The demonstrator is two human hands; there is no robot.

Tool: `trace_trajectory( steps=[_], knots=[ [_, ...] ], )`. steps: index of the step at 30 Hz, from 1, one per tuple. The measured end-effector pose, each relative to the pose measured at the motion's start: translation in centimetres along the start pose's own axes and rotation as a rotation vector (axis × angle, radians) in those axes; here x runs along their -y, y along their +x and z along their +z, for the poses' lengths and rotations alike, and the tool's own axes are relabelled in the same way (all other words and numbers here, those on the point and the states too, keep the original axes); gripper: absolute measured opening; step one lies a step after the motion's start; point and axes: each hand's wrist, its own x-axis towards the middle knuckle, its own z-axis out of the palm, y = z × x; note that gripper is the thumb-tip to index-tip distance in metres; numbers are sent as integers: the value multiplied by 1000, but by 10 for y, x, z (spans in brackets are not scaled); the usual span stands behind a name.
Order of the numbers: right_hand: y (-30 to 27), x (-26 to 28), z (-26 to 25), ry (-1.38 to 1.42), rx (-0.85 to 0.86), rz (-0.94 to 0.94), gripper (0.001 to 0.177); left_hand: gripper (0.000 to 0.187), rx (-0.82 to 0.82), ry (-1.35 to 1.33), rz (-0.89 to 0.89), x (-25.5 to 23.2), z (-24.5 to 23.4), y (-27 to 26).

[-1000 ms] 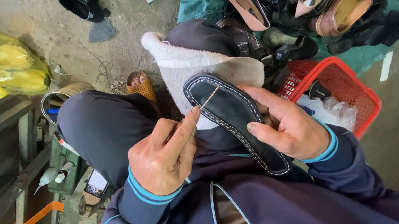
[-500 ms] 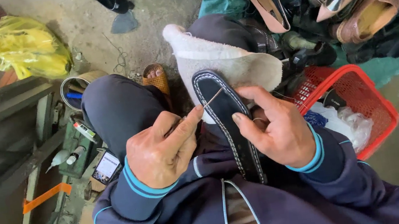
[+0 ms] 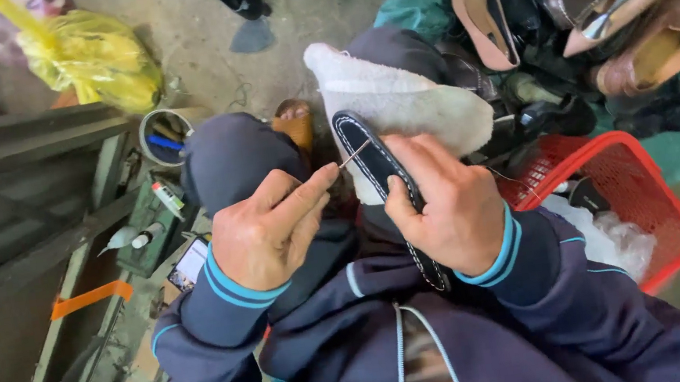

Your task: Hand-stitching a sole onto a shoe using a needle and thread.

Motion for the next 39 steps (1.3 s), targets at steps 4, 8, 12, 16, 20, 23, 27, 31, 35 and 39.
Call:
trace_trajectory(
  steps=[4,8,12,16,20,23,27,31,35,39],
  knots=[
    [6,15,20,-177,-5,-51,42,33,85,-49,-99,19,-6,-17],
    [16,32,29,-269,9,-60,44,37,100,-81,-146,31,-9,-20],
    [22,34,32,-268,65,-45,42,40,123,-70,-144,47,-5,-18],
    [28,34,35,-251,75,-46,43,44,191,-100,-119,63,-4,-9],
    [34,32,34,-239,91,-31,42,45,232,-135,-116,68,-2,3],
    [36,29,34,-228,91,-40,41,46,247,-135,-109,69,1,10],
    [37,27,33,-206,83,-59,41,44,236,-120,-97,67,3,17],
    [41,24,24,-104,109,-59,40,42,183,-122,-66,69,6,14],
    [56,15,-12,172,261,47,49,31,231,-11,18,59,-18,30],
    [77,32,-46,910,344,293,51,42,8,-243,-105,17,-21,44]
  ],
)
